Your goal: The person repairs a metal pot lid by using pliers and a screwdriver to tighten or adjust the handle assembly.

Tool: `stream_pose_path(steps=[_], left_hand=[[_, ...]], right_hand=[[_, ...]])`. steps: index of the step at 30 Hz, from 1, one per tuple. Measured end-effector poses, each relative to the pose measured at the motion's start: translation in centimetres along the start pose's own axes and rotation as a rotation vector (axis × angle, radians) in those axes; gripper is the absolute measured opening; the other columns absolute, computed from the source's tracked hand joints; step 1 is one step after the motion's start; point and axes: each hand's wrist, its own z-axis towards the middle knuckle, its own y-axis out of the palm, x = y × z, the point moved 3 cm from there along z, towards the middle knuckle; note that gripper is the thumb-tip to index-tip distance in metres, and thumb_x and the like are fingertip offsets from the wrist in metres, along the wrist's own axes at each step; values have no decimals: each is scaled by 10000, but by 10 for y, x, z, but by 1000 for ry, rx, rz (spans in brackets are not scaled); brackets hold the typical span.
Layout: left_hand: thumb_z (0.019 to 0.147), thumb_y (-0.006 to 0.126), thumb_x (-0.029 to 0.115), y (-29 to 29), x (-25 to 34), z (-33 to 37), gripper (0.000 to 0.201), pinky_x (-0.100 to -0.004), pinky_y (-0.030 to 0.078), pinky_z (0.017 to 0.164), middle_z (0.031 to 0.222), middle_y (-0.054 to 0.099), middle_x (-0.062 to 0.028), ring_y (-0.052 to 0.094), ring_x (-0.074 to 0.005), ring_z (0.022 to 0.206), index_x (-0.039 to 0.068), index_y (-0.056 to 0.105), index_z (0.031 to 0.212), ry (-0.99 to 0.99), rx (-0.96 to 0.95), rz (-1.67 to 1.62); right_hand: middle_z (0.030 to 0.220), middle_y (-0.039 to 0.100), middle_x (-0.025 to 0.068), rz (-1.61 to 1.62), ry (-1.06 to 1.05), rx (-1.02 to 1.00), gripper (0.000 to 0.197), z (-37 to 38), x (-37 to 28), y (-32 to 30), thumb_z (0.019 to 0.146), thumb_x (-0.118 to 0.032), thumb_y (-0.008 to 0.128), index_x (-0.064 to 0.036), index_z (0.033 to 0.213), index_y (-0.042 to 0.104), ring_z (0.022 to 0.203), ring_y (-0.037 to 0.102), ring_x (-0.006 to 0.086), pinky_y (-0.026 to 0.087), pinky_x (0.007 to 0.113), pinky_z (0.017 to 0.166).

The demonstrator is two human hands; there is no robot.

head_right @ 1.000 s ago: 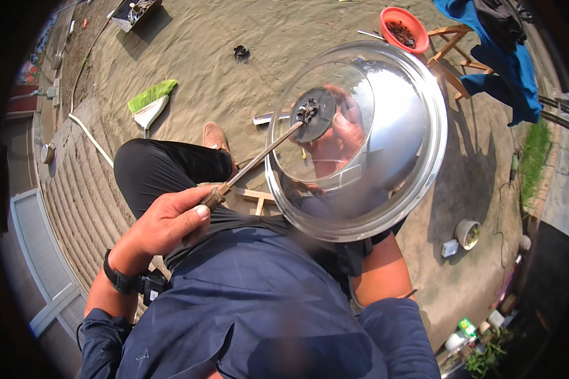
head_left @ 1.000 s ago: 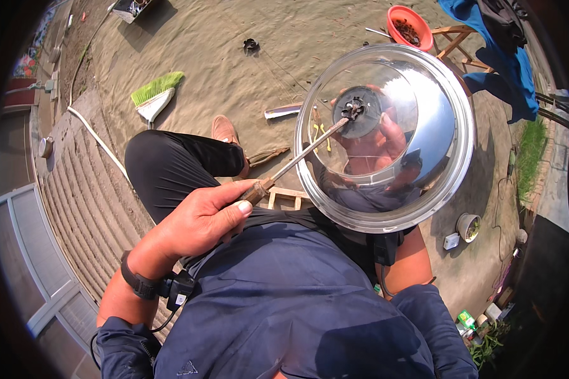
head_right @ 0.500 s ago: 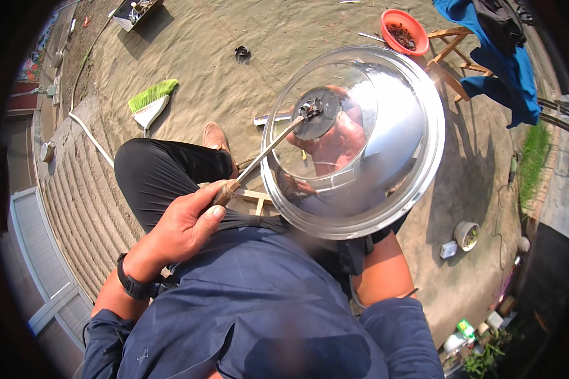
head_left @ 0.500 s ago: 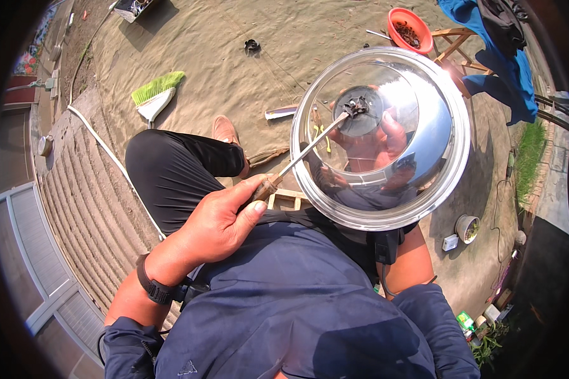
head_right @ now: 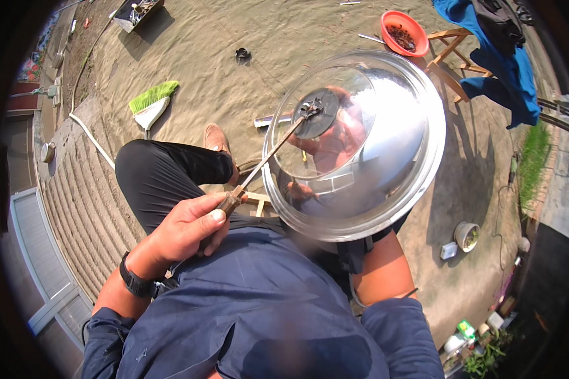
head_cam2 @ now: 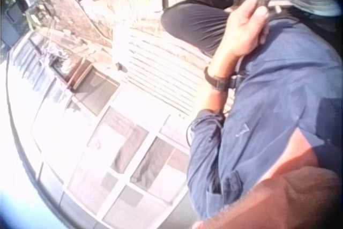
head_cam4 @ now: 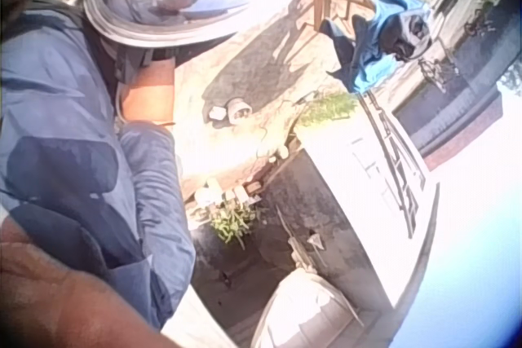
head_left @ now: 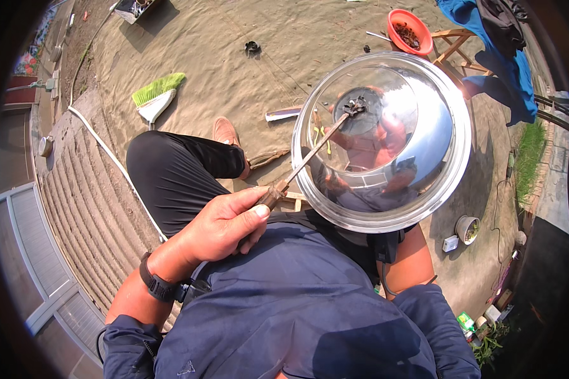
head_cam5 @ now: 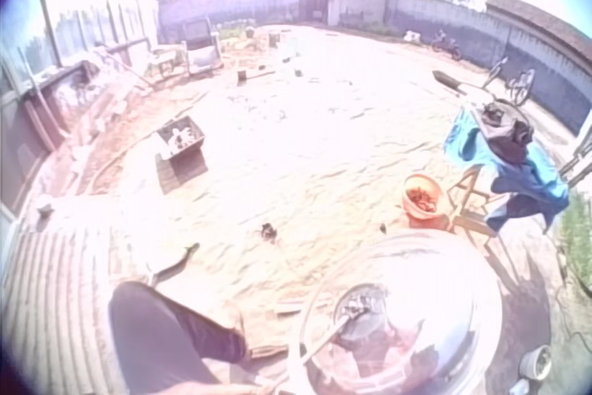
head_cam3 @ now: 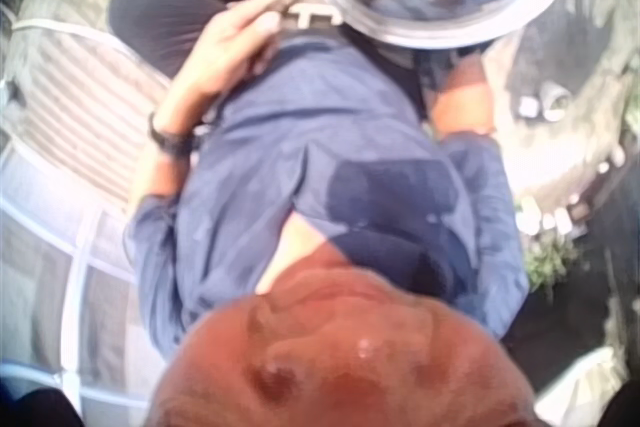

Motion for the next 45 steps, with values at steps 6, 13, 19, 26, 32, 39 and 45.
stream_pose_path(steps=[6,13,19,26,32,39,45], left_hand=[[1055,504,324,-2,-1,0,471,-219,365,466,673,526,-23,447,-71,485,44,497,1433,-17,-35,-116],[1053,505,339,-5,-6,2,464,-220,369,455,656,508,-20,448,-73,481,35,518,1403,-48,-96,-231],[1049,505,216,-7,0,4,428,-219,421,542,694,550,-34,512,-91,547,25,499,1432,105,87,224],[1014,555,117,-7,8,7,417,-323,513,875,1074,688,-146,667,-230,935,-6,503,1409,374,243,713],[1017,555,115,-2,5,13,413,-321,515,863,1120,682,-143,669,-226,933,-9,503,1407,343,211,682],[1022,569,138,4,0,12,412,-317,525,766,1027,685,-108,654,-190,852,-4,508,1404,226,156,433],[1051,539,195,7,-11,21,439,-223,452,604,787,558,22,530,-59,642,18,472,1448,443,234,546]], right_hand=[[1419,505,193,-2,1,4,742,0,-1,-1,995,-550,500,-53,1519,330,1317,491,391,509,513,1006],[1419,503,196,-3,8,4,749,-2,0,0,993,-558,499,-50,1518,330,1320,486,399,505,518,1011],[1419,502,199,-7,7,4,756,-1,-1,0,992,-564,498,-48,1517,330,1323,482,406,501,521,1016],[1419,500,202,-4,6,5,763,-3,-3,-1,990,-572,497,-45,1516,330,1326,477,414,497,525,1022],[1419,499,205,-4,9,-1,769,-2,-2,-1,988,-578,496,-43,1515,330,1328,473,421,493,529,1027],[1419,497,208,-3,10,-6,777,-2,-1,-1,986,-586,495,-41,1515,330,1331,468,429,488,533,1032],[1419,496,210,6,16,-13,784,0,0,-2,984,-592,494,-38,1514,330,1334,464,436,484,537,1037]])
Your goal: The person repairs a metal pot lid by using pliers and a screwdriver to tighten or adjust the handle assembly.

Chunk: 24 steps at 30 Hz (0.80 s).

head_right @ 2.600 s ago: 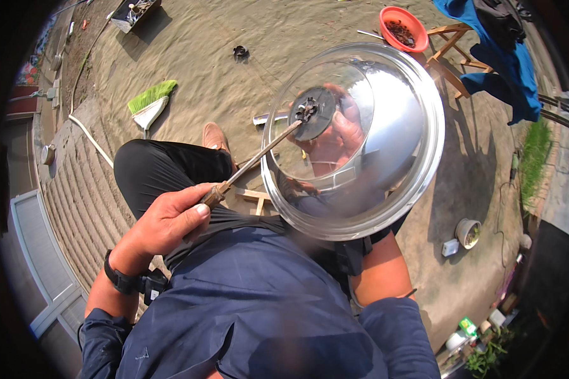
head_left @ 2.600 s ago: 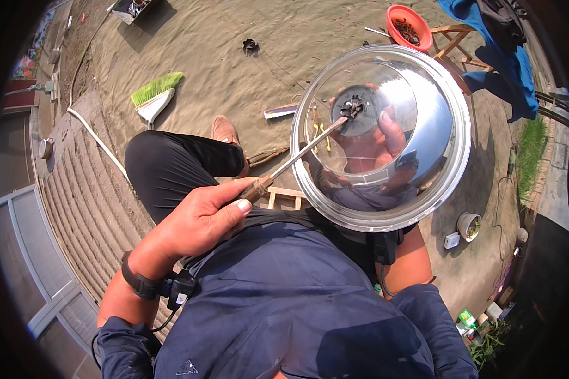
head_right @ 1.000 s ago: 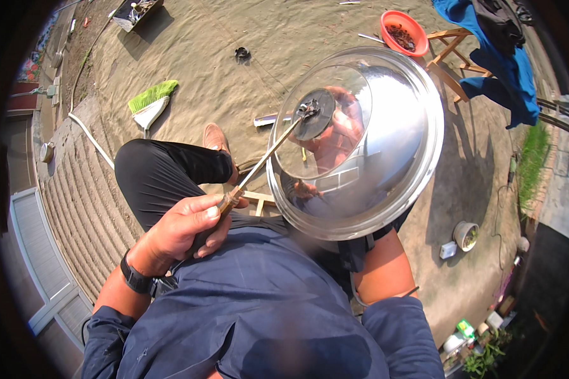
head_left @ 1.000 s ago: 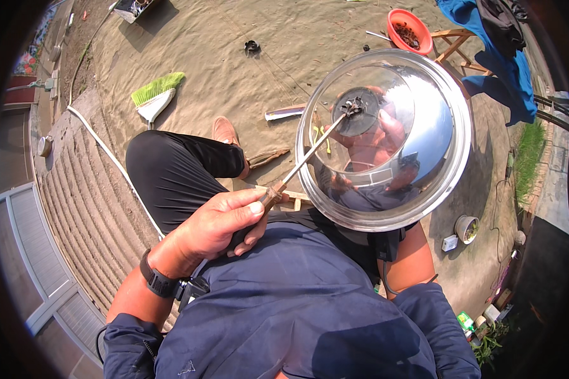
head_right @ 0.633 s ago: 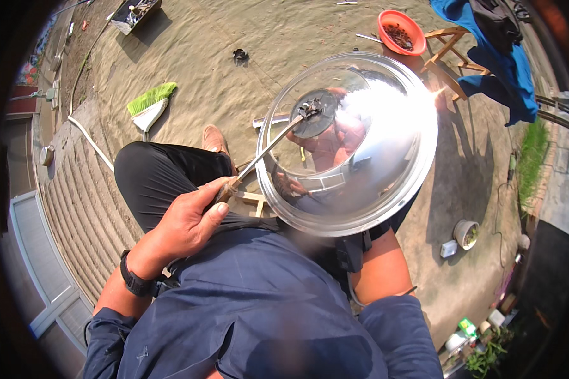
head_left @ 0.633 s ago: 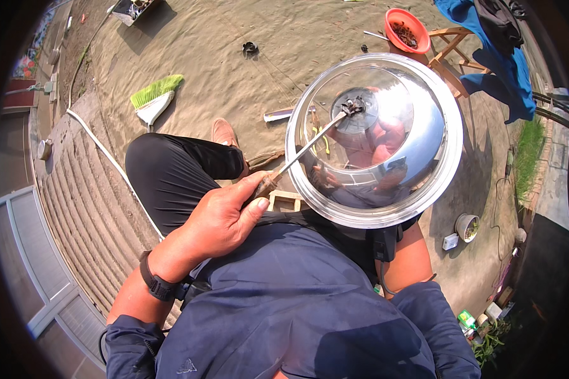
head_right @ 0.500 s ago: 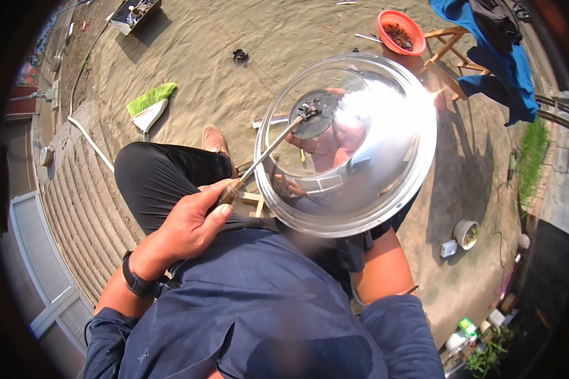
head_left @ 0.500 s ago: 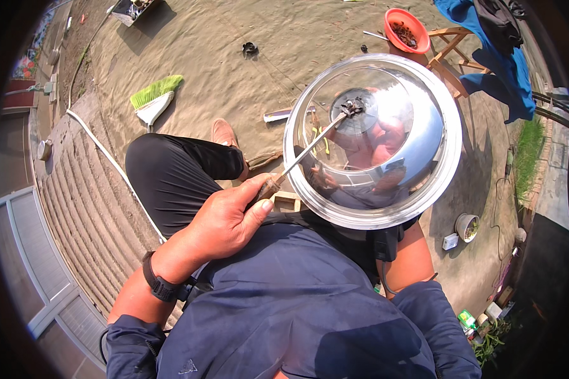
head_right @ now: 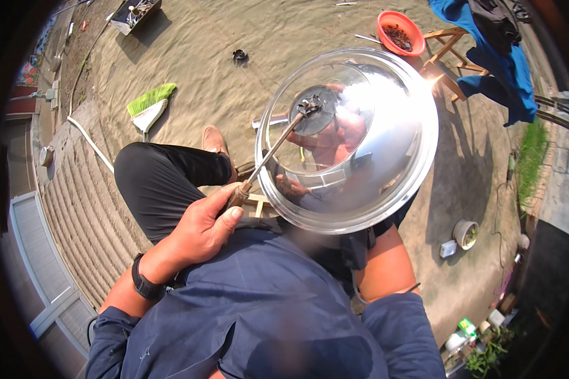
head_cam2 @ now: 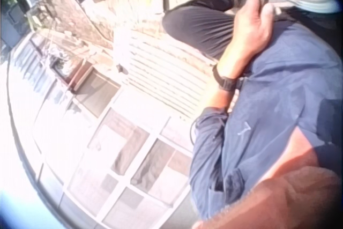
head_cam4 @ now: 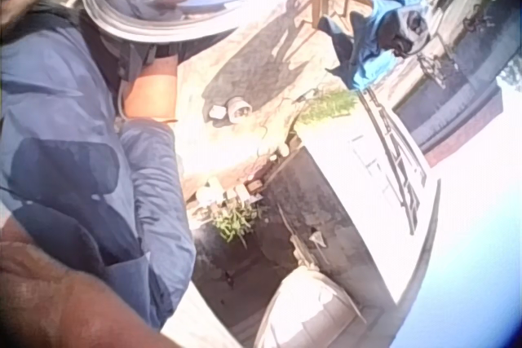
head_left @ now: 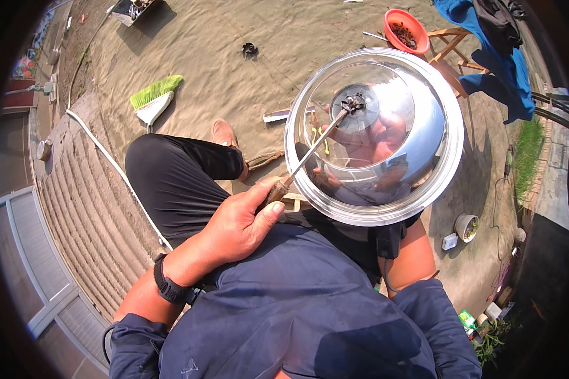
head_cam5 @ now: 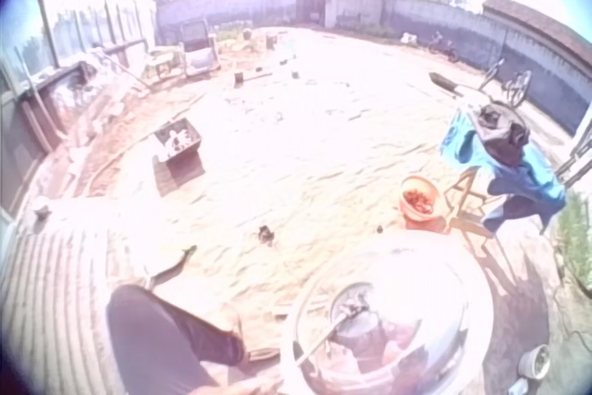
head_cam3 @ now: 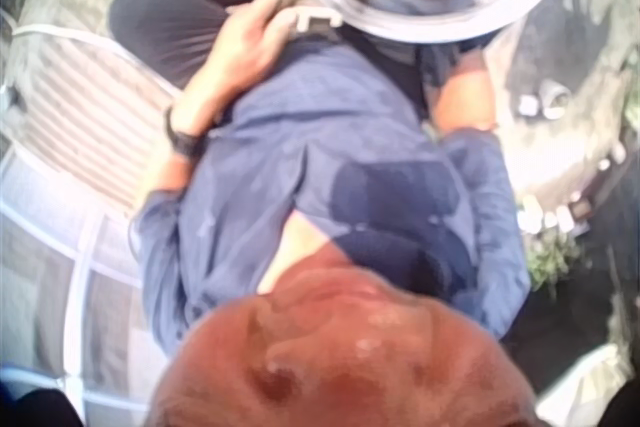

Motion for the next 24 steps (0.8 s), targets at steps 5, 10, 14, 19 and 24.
stream_pose_path(steps=[5,10,14,19,24], left_hand=[[1050,540,196,-4,9,-5,433,-221,456,615,792,568,16,540,-68,644,14,481,1438,-367,-164,-401],[1039,560,183,-8,-1,1,403,-239,467,644,867,599,-12,558,-89,678,3,517,1397,117,33,93],[1030,577,180,-19,14,0,407,-309,505,757,910,660,-109,611,-172,794,5,514,1391,-179,-65,-68],[1035,570,180,-19,10,-1,395,-295,497,755,904,653,-84,590,-139,795,2,522,1384,-234,21,-153],[1031,574,175,-16,-4,1,377,-300,503,749,910,667,-99,605,-149,786,5,536,1365,-231,72,-119]], right_hand=[[1419,495,213,-1,3,-3,789,-2,1,0,983,-598,493,-36,1513,330,1336,460,442,481,540,1041],[1419,493,215,7,7,-8,795,-1,2,0,981,-603,492,-35,1512,330,1338,457,448,478,543,1045],[1419,492,217,9,10,-4,799,-3,4,0,980,-607,492,-33,1512,330,1340,454,452,475,546,1049],[1419,491,219,8,-31,9,805,-9,4,-3,979,-613,491,-31,1511,330,1342,450,458,472,549,1053],[1419,490,221,48,-168,17,810,-9,-2,-15,977,-618,490,-29,1510,330,1344,447,464,469,552,1057]])
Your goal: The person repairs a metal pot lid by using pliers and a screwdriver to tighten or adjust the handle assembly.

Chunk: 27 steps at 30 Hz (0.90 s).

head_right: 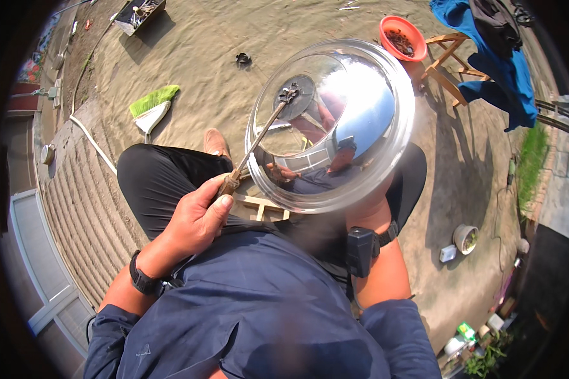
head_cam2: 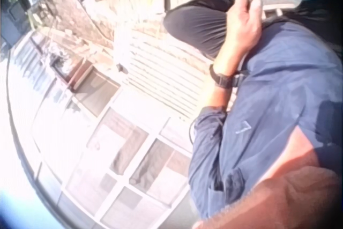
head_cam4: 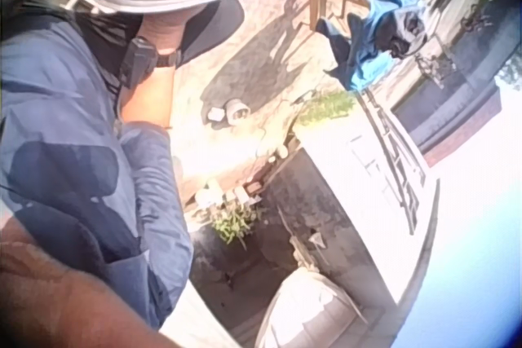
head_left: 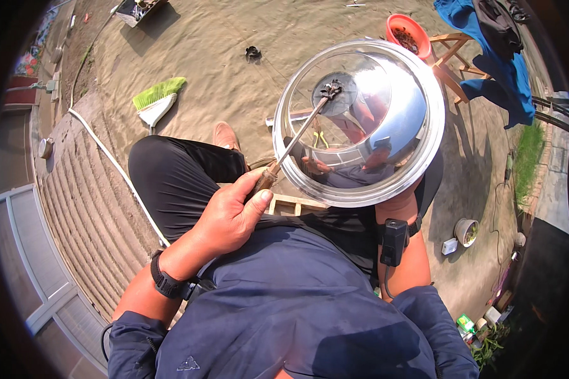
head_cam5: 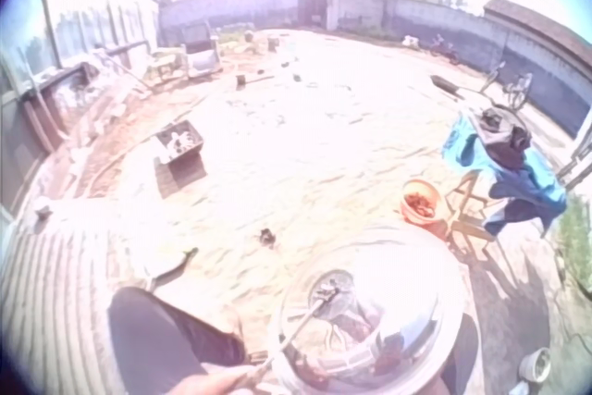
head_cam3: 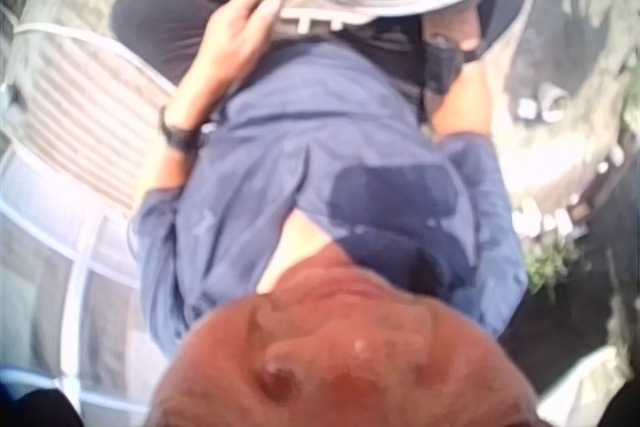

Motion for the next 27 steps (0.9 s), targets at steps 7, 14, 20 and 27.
stream_pose_path(steps=[7,14,20,27], left_hand=[[1027,582,173,1,1,10,348,-307,509,758,892,666,-119,619,-152,800,11,552,1333,248,181,196],[1028,588,173,1,8,7,356,-290,504,767,916,671,-81,597,-121,815,12,552,1344,39,97,41],[1035,579,167,0,8,3,355,-262,479,717,862,630,-19,536,-71,776,5,554,1350,-36,67,-107],[1052,552,181,-1,13,2,343,-219,405,542,711,545,41,467,-25,578,14,557,1351,-103,11,-240]], right_hand=[[1514,356,338,-62,74,-101,1100,5,5,31,802,-668,710,-43,1565,224,1377,382,542,337,671,1120],[1381,515,325,-51,165,53,772,3,6,26,840,-181,634,-61,1529,307,1317,489,484,408,647,1087],[1391,509,325,-48,183,30,761,2,8,31,847,-201,649,-70,1525,329,1285,513,494,404,648,1089],[1398,503,327,-40,175,24,745,3,9,30,852,-201,648,-73,1519,343,1266,528,498,401,651,1093]])
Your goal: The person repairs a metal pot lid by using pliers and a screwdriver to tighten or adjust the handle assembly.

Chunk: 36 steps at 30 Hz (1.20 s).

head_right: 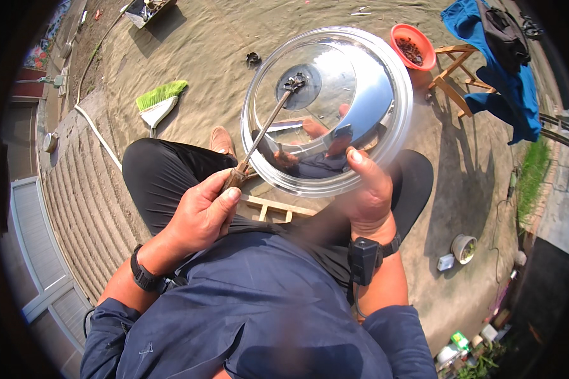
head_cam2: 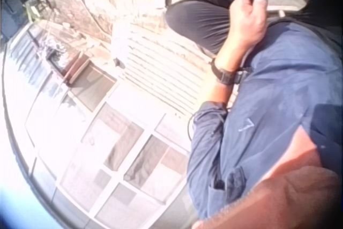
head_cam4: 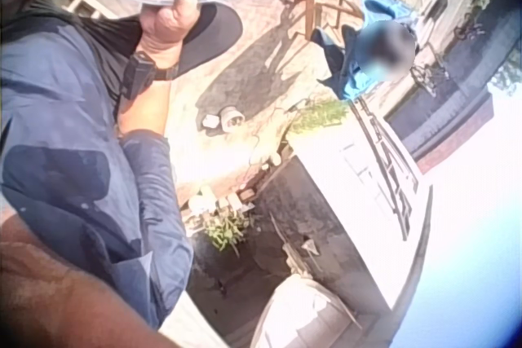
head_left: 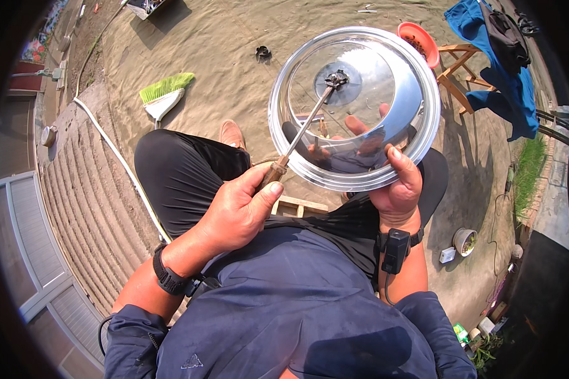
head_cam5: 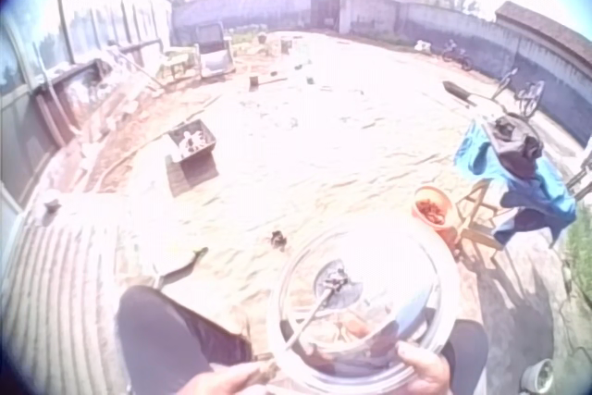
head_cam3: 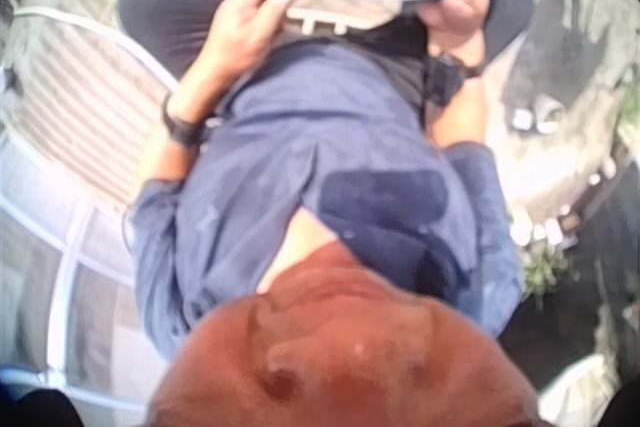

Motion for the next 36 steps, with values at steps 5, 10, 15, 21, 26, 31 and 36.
stream_pose_path(steps=[5,10,15,21,26,31,36], left_hand=[[1061,533,193,1,2,0,355,-217,378,498,663,505,54,445,-27,532,8,536,1365,-13,-26,-74],[1070,510,222,-1,-1,1,385,-211,369,475,649,505,42,442,-41,501,5,512,1389,-21,-53,-105],[1075,493,269,-1,-1,3,422,-206,365,454,636,513,20,437,-59,475,18,498,1415,-24,-78,-120],[1075,490,291,-3,0,3,408,-209,363,457,631,509,4,428,-68,470,21,530,1378,-87,-83,-163],[1075,497,275,3,9,5,357,-206,367,463,646,508,17,444,-60,485,33,558,1329,-96,-135,-265],[1058,535,214,-6,11,6,317,-226,450,559,730,574,-5,527,-87,585,27,568,1313,-77,-62,-42],[1015,594,134,-11,18,9,315,-317,516,851,986,696,-101,652,-184,894,-4,564,1296,194,104,549]], right_hand=[[1395,506,325,7,-1,3,737,0,1,0,856,-204,648,-92,1520,350,1267,527,499,401,647,1095],[1394,508,315,16,9,-6,735,0,1,0,857,-201,647,-93,1520,350,1279,519,491,391,643,1104],[1383,524,292,2,-8,21,742,1,1,0,851,-201,653,-72,1516,351,1335,483,439,396,633,1104],[1359,550,287,-9,-23,18,732,2,2,-4,854,-187,648,-53,1510,352,1331,499,396,434,572,1091],[1362,550,331,-86,-70,73,726,2,0,-6,869,-193,633,-60,1519,338,1237,577,336,445,437,1078],[1378,552,306,-66,-57,53,711,-1,0,-6,892,-188,602,-65,1530,311,1228,578,340,428,449,1093],[1383,550,300,-56,-57,30,699,0,1,-12,907,-167,577,-64,1538,295,1243,568,355,419,473,1103]])
